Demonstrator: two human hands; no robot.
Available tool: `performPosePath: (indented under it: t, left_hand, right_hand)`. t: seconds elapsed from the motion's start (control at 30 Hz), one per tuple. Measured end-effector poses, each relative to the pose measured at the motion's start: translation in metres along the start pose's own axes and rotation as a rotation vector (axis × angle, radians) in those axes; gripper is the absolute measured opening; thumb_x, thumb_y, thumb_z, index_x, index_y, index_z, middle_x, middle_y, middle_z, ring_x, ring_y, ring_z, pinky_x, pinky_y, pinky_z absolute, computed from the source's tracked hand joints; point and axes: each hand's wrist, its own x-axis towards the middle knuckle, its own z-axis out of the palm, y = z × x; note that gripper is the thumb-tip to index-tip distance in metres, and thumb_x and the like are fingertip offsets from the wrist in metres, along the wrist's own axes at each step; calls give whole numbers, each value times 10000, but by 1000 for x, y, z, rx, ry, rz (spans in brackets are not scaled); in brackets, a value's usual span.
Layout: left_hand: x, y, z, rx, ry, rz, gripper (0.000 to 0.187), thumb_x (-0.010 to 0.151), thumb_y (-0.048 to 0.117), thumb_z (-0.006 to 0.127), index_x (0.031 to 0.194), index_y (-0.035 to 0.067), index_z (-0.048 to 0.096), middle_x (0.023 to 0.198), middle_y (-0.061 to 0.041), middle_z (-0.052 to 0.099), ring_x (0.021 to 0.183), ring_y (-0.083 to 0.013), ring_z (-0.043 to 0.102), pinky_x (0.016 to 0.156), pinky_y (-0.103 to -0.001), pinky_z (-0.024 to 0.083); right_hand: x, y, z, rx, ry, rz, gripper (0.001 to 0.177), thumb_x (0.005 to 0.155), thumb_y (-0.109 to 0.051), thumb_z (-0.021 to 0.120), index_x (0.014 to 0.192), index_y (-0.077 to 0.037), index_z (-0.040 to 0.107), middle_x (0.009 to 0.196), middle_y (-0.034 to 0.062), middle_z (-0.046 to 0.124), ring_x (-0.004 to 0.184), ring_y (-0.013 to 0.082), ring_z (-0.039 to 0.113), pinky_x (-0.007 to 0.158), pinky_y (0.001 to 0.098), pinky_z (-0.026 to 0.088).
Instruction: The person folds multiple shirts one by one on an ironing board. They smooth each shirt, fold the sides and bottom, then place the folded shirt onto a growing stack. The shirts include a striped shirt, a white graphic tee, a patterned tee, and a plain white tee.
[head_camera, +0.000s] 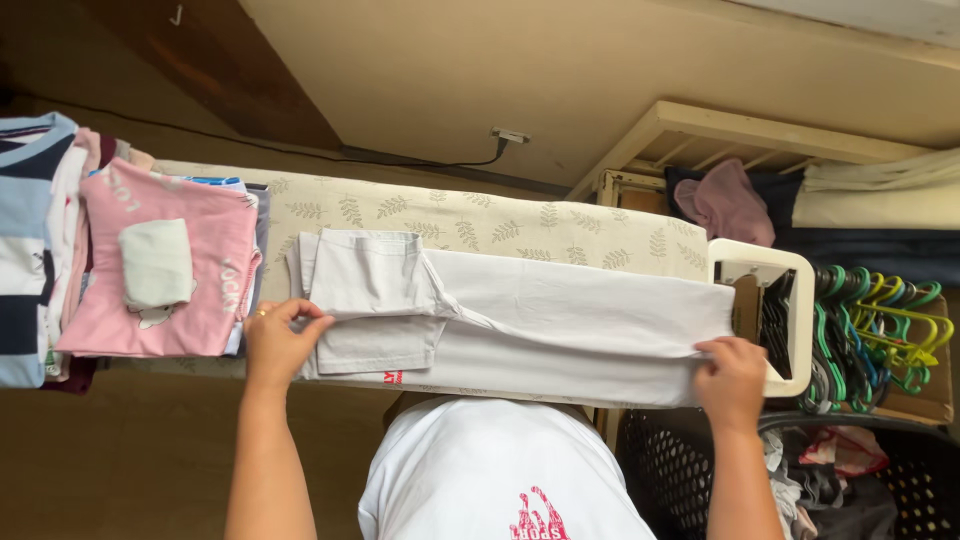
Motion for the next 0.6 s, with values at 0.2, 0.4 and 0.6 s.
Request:
performPosePath:
  t: [0.2,0.4,0.6]
  left_hand:
    - [-6,2,25,-254,73,-129,278,888,197,794,1068,43,649,922,-87,716,788,-182,677,722,-349,532]
    - [9,14,36,-309,111,-47,283,919,15,632,1184,71,716,1061,-113,741,807,-250,677,743,-355,543]
    - [11,31,10,-232,88,32,323,923,-2,594,1211,87,711,1150,-107,717,907,-291,677,856,-405,508]
  right_hand:
    - [21,-92,43,364,-50,66,319,785,63,597,1027,-93,736,1086,104,691,1112,292,598,974,387,495]
    - [77,-308,103,875,-607,-99,180,935,-115,612,1097,-47,649,1024,152,704,915,278,689,818,387,542]
    - [92,-369,101,820,-558,-157,163,901,-69,621,1056,-87,667,962,134,715,772,292,653,727,402,521]
